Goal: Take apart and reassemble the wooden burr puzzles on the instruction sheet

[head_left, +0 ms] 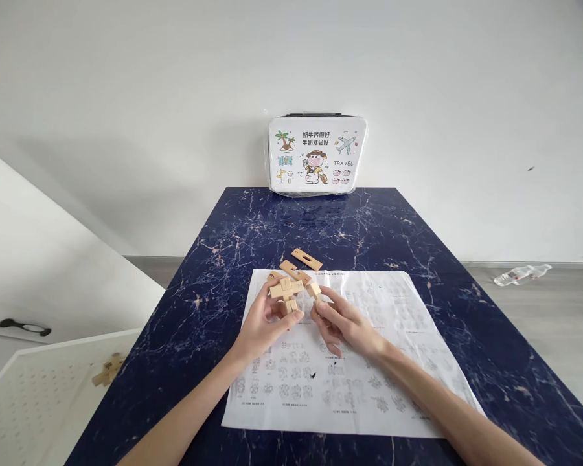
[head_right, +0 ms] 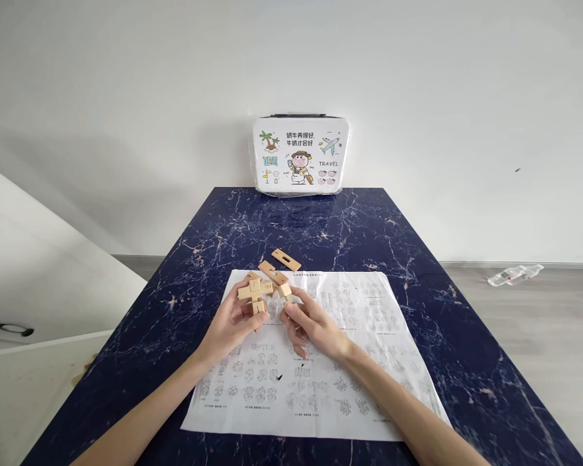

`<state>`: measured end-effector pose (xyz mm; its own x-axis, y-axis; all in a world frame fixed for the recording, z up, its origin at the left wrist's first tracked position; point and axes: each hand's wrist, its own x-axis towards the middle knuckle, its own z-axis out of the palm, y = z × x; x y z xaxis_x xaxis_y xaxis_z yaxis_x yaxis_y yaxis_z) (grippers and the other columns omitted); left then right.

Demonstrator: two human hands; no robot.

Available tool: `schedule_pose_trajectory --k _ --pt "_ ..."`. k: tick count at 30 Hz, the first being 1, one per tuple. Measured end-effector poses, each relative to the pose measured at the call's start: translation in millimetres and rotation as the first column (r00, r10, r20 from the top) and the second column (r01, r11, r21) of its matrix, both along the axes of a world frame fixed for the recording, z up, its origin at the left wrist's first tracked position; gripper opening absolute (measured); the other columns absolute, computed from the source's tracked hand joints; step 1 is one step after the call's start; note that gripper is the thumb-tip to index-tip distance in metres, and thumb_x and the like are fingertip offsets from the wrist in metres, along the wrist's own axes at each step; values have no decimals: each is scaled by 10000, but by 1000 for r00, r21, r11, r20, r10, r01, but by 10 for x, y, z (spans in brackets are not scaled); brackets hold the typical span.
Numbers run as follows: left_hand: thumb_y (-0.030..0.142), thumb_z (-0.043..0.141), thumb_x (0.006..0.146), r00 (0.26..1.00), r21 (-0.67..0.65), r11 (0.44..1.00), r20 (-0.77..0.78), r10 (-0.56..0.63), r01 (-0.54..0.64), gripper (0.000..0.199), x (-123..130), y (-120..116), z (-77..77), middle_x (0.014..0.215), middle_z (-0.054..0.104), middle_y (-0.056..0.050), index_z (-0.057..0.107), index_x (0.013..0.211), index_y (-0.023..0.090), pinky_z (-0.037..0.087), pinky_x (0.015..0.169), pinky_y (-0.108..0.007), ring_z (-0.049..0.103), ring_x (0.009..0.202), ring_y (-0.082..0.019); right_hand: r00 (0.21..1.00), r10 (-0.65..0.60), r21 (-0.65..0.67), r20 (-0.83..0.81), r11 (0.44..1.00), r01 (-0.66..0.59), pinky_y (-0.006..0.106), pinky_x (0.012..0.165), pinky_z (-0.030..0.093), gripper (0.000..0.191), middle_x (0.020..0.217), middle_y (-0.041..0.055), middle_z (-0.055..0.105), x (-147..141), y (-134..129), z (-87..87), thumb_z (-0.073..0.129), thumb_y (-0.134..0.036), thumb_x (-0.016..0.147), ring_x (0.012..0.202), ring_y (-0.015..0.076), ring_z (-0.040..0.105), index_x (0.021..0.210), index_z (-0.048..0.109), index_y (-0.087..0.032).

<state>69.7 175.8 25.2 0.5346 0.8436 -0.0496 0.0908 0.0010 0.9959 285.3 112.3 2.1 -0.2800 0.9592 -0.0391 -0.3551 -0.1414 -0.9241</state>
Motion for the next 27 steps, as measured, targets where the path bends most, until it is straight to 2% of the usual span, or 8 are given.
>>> schedule_pose_trajectory --k 3,5,7,10,14,18,22,27 --pt "464 816 910 998 119 993 -58 19 -12 711 -3 -22 -18 974 718 -23 452 1494 285 532 772 -327 673 820 -201 997 -3 4 76 1000 3 216 341 428 397 675 -102 496 -11 -15 19 581 -596 1054 358 57 347 1188 545 -225" --pt "447 820 909 995 218 976 -89 36 -16 697 1 -44 -20 992 723 -26 471 1492 291 533 757 -327 676 814 -206 994 8 -6 108 1000 -8 203 311 382 435 603 -118 475 1 -29 35 547 -587 1073 318 57 338 1272 565 -200" --pt "441 824 904 993 283 959 -112 42 -9 683 7 -63 -24 1023 733 -32 490 1482 299 536 726 -325 679 798 -210 992 33 -23 119 999 -30 196 294 360 527 541 -133 472 24 -39 46 542 -574 1081 286 62 330 1445 512 -194" --pt "444 821 908 985 317 947 -173 1 55 691 8 -77 -51 1030 746 -28 488 1502 324 544 708 -329 683 788 -216 992 95 -61 84 994 -90 199 304 420 677 502 -142 480 64 -36 43 555 -574 1079 277 75 350 1622 361 -217" --pt "446 804 927 967 307 937 -236 -96 168 698 -5 -76 -117 1093 745 -42 473 1533 346 573 740 -342 679 787 -202 966 248 -58 -72 966 -252 214 344 492 624 581 -91 595 103 -5 7 575 -593 1067 315 83 433 1527 472 -183" --pt "436 818 915 962 341 922 -258 -94 182 687 -10 -68 -153 1028 743 -27 498 1514 335 560 704 -320 609 719 -168 932 323 -42 -167 942 -334 253 456 583 556 779 18 746 148 19 -38 652 -546 1047 418 81 488 1422 532 -154" --pt "435 826 909 968 368 914 -235 -84 168 660 -3 -64 -134 1027 747 -22 525 1488 333 551 699 -307 571 697 -152 926 319 -28 -200 943 -331 246 484 578 569 842 11 717 163 21 -84 737 -522 1001 447 59 446 1409 551 -173" --pt "391 823 907 977 445 886 -208 -38 129 623 -6 -69 -106 998 734 -10 553 1465 334 534 672 -287 543 662 -136 951 205 25 -232 978 -205 226 552 541 562 812 -47 576 61 3 -108 876 -448 897 539 67 398 1348 627 -225"
